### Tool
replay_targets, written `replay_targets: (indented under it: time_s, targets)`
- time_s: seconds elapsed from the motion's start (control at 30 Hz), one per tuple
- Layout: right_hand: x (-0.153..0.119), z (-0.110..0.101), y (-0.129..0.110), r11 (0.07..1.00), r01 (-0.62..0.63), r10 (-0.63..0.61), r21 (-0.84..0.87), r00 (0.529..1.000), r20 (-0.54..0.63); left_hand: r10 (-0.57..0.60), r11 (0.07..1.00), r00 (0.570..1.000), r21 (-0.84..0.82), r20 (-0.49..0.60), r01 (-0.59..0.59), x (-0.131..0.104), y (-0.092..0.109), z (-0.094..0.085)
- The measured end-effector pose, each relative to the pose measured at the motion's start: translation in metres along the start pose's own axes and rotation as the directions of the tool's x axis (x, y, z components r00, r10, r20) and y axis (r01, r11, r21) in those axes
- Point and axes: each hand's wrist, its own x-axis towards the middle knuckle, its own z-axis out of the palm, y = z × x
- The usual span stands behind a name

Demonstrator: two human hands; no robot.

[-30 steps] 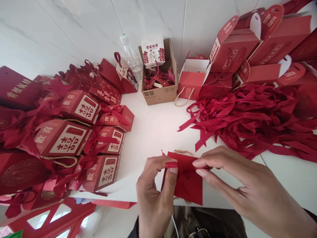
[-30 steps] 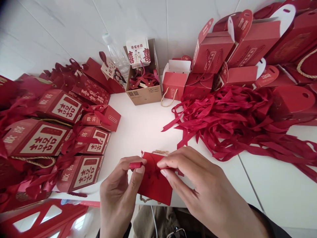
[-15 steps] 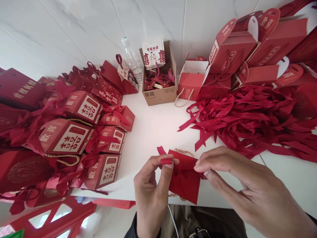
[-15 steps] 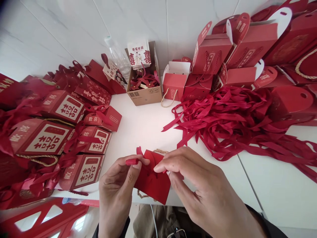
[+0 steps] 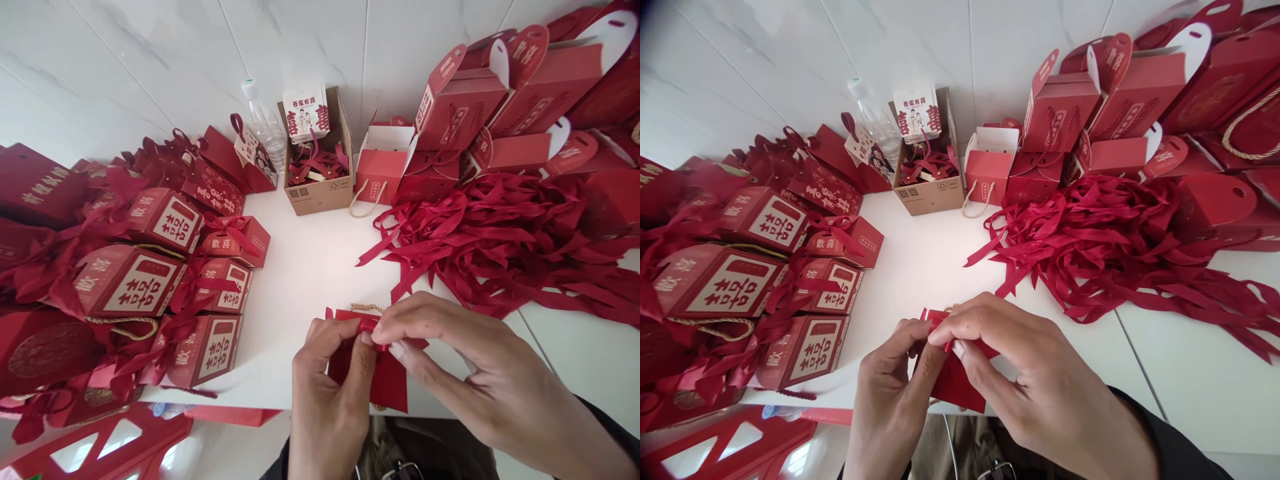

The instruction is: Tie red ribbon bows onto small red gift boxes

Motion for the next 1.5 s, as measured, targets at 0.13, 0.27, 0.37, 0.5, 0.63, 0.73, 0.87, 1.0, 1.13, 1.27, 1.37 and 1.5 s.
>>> replay_targets:
  time_s: [0.13,0.27,0.37,0.5,0.63,0.73,0.87,1.0,1.13,1.27,1.37,1.5]
  targets:
    - [0.002,0.002,-0.001,1.0,-0.013,0.013,-0.009,1.0,-0.01,-0.016,0.999,0.999,-0.035,0.043,0.017,0.003,0.003,-0.002]
    - [0.001,0.002,-0.004,1.0,-0.01,0.01,-0.01,1.0,0.004,-0.092,0.981,0.992,-0.165,0.086,0.105,-0.003,0.001,0.006]
    - [0.002,0.0,-0.003,1.0,-0.008,0.008,-0.029,1.0,-0.008,-0.089,0.97,0.992,-0.22,0.088,0.107,-0.012,-0.005,0.015]
    - [0.004,-0.002,0.0,0.999,-0.033,0.032,-0.025,0.999,-0.027,-0.062,0.961,0.996,-0.266,0.064,0.077,-0.017,-0.007,0.018]
    - [0.002,-0.005,0.004,0.998,-0.058,0.058,-0.012,0.998,-0.025,-0.079,0.976,0.968,-0.178,0.238,0.123,-0.005,0.0,0.013]
    - [0.0,-0.008,0.007,0.997,-0.076,0.075,-0.034,0.997,-0.022,-0.122,0.978,0.962,-0.135,0.244,0.158,0.0,-0.002,0.009]
    - [-0.002,-0.007,0.01,0.993,-0.084,0.08,-0.08,0.995,-0.06,-0.117,0.978,0.962,-0.141,0.246,0.155,-0.003,-0.007,0.006]
    - [-0.003,-0.004,0.011,0.991,-0.107,0.101,-0.087,0.992,-0.07,-0.112,0.983,0.964,-0.113,0.24,0.143,-0.002,-0.005,0.006]
    - [-0.003,-0.005,0.011,0.984,-0.144,0.137,-0.101,0.988,-0.074,-0.119,0.983,0.969,-0.109,0.217,0.146,0.0,-0.001,0.01]
    - [-0.004,-0.006,0.01,0.983,-0.165,0.158,-0.084,0.984,-0.084,-0.125,0.981,0.98,-0.127,0.157,0.146,-0.002,0.0,0.012]
    - [-0.005,-0.005,0.009,0.973,-0.221,0.214,-0.07,0.971,-0.105,-0.129,0.983,0.972,-0.103,0.197,0.151,-0.003,0.0,0.01]
    - [-0.007,-0.004,0.007,0.972,-0.221,0.211,-0.085,0.971,-0.113,-0.104,0.989,0.968,-0.08,0.227,0.126,0.001,0.002,0.007]
